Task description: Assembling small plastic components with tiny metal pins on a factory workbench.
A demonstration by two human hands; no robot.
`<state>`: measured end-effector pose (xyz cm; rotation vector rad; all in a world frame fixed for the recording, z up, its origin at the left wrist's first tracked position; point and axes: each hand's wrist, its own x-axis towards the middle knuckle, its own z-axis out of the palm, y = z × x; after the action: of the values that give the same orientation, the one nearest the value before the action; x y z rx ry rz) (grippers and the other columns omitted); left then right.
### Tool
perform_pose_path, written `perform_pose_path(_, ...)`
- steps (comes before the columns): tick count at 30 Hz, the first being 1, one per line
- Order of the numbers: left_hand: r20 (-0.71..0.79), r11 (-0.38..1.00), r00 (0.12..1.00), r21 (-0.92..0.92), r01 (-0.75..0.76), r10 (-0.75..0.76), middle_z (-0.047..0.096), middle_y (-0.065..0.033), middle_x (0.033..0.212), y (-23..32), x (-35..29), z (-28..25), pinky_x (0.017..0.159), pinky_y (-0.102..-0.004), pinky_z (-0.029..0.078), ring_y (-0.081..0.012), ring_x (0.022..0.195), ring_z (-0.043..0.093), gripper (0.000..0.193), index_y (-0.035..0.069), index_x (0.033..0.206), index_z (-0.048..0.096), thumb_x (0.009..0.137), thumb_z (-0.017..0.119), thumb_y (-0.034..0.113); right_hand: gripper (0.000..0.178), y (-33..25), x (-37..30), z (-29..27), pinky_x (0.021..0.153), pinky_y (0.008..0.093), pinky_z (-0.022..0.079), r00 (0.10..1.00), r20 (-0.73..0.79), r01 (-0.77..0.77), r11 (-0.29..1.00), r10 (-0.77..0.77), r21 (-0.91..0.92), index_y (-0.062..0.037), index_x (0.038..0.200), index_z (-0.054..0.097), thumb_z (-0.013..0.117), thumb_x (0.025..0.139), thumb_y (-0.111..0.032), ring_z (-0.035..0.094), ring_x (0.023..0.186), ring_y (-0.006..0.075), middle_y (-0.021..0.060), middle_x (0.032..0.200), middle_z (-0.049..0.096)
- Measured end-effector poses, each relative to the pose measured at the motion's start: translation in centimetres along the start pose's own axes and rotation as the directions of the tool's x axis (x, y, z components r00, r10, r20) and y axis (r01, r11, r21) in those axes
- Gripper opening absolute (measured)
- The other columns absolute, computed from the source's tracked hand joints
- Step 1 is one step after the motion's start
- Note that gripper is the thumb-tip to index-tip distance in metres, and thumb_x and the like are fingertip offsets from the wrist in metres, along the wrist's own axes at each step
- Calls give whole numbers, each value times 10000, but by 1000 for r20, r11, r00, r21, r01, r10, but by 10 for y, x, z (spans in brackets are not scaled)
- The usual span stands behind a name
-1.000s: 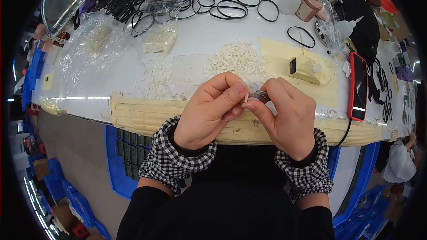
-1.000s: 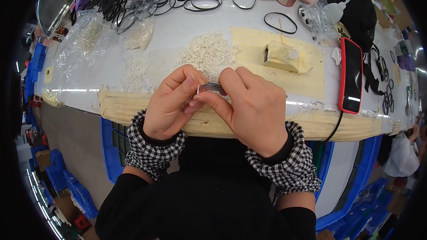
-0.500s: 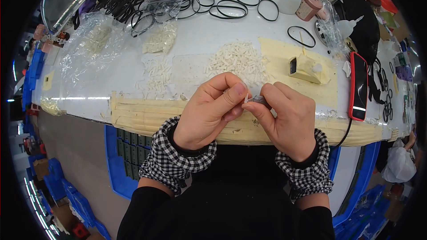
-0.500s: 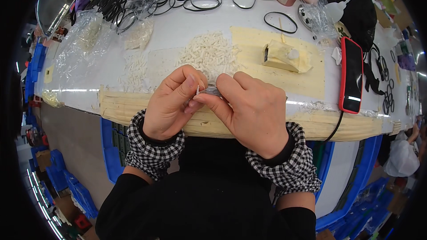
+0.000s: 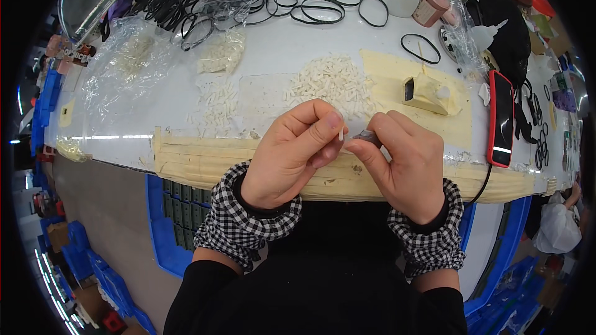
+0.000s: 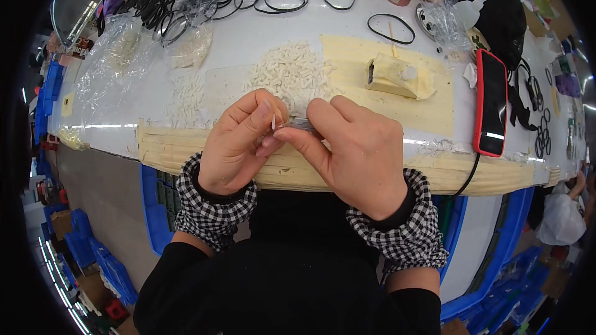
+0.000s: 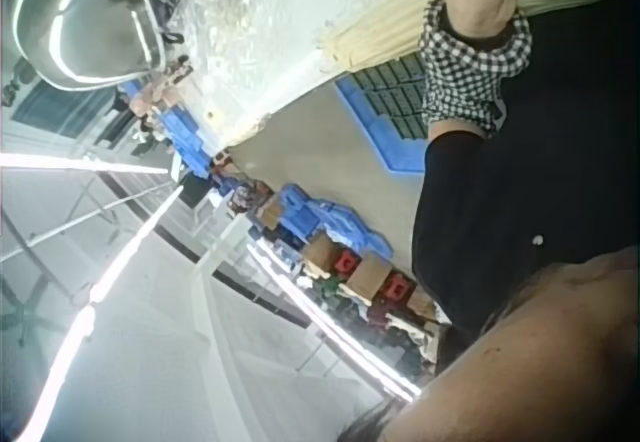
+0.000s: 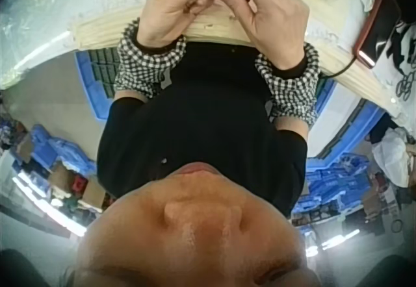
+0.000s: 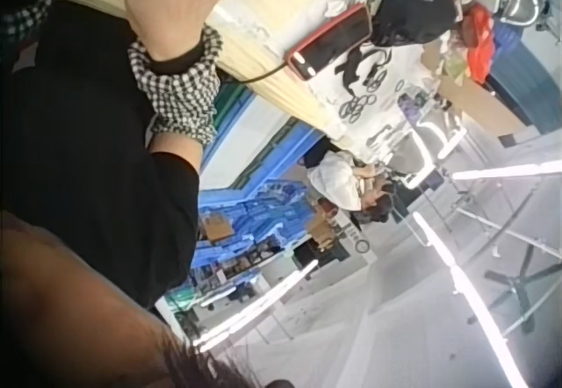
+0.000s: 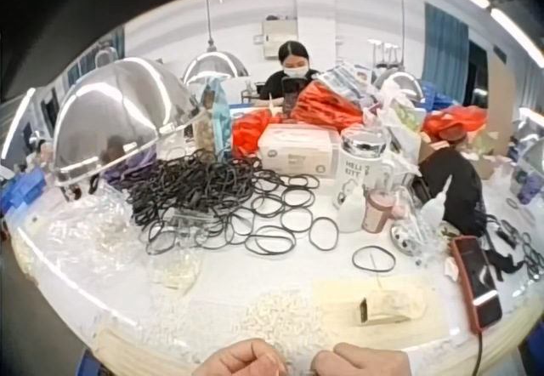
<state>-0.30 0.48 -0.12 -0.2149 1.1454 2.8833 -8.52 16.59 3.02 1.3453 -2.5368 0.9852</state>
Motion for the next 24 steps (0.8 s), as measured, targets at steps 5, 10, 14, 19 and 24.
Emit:
perform_pose_path(5, -154, 977, 984, -177, -117, 90, 555, -50, 890, 2, 3, 0, 659, -236, 401, -119, 753, 482, 186, 31, 981, 526, 999, 431, 190, 172, 10, -1, 1, 491, 304, 429, 988, -115, -95, 990, 107, 102, -56, 809, 589, 734, 780, -144, 559, 564, 210, 60, 695, 531)
perform_pose_path(10, -176, 943, 978, -290, -164, 116, 550, -79, 930, -1, 4, -6, 687, -268, 409, -159, 800, 491, 193, 16, 1047, 499, 994, 399, 172, 145, 7, -7, 11, 520, 317, 448, 997, 33, -76, 991, 73, 107, -86, 838, 606, 720, 751, -103, 585, 597, 221, 36, 772, 554)
perform_pose_path(14, -168, 934, 978, -312, -175, 127, 549, -82, 931, -1, 5, -8, 688, -268, 407, -162, 800, 494, 195, 15, 1054, 497, 994, 399, 172, 156, 3, -5, 18, 529, 332, 462, 996, 87, -20, 999, 16, 43, -103, 846, 611, 716, 731, -98, 595, 616, 233, 28, 798, 557)
perform_pose_path(19, -176, 944, 976, -281, -175, 129, 548, -70, 932, 0, 5, -7, 690, -259, 411, -149, 803, 498, 204, 16, 1056, 503, 1000, 412, 190, 158, 4, -3, 21, 534, 331, 469, 999, 47, -12, 1000, 12, -4, -99, 847, 608, 702, 725, -62, 604, 631, 237, 27, 804, 560)
perform_pose_path(24, -193, 996, 978, -32, -84, 77, 525, -49, 900, 4, 3, 9, 619, -218, 376, -105, 731, 443, 201, 17, 1017, 520, 1001, 447, 204, 146, 3, 5, 14, 554, 293, 473, 994, -80, -53, 963, 77, 265, -49, 862, 610, 670, 745, 14, 602, 636, 215, 54, 805, 565)
